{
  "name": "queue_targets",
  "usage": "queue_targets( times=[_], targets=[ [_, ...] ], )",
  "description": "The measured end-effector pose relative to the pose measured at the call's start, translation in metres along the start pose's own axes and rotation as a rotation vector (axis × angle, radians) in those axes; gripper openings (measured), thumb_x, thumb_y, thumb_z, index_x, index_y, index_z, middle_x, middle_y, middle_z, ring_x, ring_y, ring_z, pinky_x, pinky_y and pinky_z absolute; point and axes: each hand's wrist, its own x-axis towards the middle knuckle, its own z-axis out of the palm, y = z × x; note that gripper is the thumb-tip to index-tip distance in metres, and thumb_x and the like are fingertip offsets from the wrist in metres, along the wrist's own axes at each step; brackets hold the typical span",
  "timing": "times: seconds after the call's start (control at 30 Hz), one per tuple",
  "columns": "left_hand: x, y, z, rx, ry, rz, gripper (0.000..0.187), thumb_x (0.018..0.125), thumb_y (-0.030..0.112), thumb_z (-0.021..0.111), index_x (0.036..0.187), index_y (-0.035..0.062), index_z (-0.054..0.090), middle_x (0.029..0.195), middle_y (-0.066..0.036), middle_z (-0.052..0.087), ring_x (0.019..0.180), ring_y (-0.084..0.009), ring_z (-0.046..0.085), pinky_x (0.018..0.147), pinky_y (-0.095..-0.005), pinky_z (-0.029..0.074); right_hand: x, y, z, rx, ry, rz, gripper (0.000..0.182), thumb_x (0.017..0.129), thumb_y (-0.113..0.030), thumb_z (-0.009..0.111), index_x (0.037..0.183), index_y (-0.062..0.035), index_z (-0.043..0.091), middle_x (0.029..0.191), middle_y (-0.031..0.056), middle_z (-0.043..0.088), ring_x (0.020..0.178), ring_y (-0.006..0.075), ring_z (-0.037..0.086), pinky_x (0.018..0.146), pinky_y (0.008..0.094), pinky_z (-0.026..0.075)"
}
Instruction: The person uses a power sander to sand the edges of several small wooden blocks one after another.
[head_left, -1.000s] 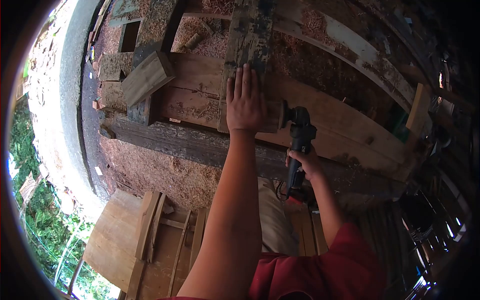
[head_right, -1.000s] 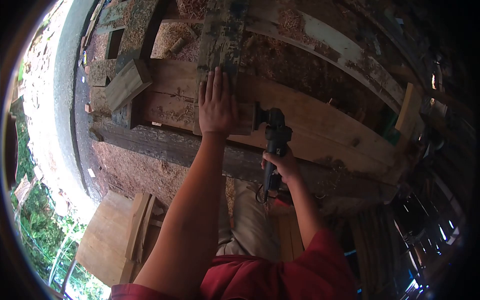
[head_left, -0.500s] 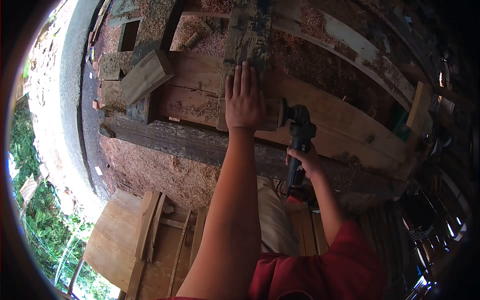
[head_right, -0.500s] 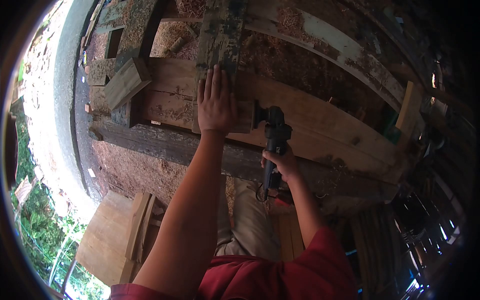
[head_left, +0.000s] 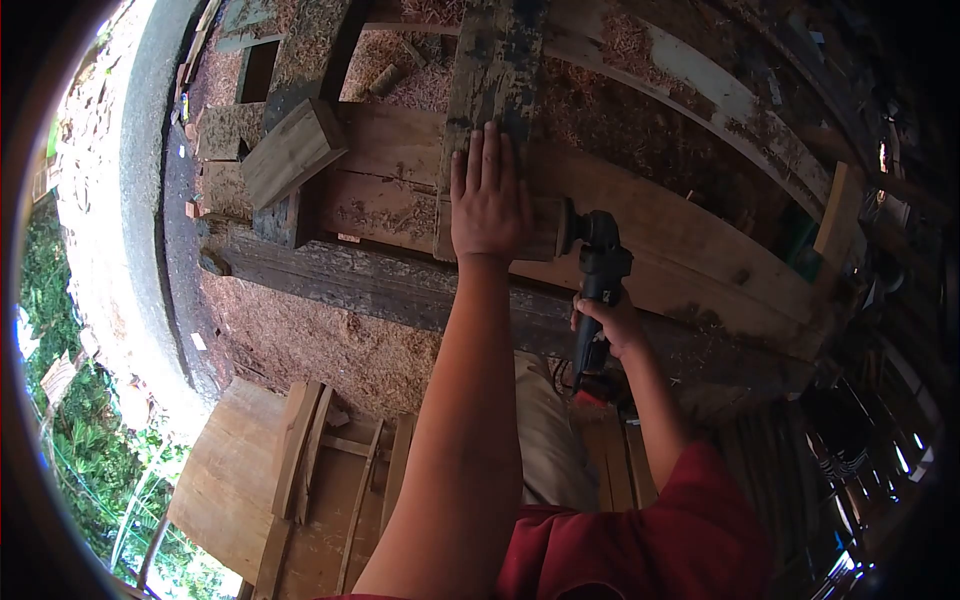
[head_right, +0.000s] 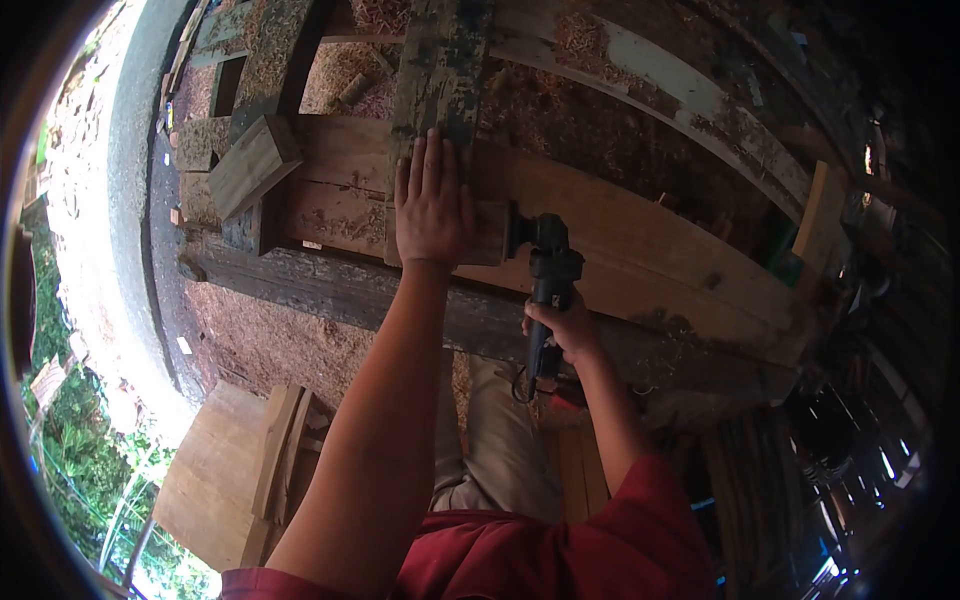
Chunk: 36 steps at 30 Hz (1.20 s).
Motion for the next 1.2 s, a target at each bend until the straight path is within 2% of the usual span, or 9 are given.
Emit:
queue_targets(
  times=[1.2],
  targets=[
    [0.000,-0.001,0.001,0.010,0.001,0.011,0.068,0.109,0.032,0.045,0.169,0.0020,0.038,0.179,-0.017,0.032,0.166,-0.0372,0.030,0.135,-0.0557,0.023,0.005,0.013,-0.005,-0.008,0.002,-0.007,0.039,0.087,-0.003,0.082,0.118,-0.0028,0.058,0.095,0.0118,0.074,0.076,0.0242,0.075,0.073,0.0427,0.065]
  ],
)
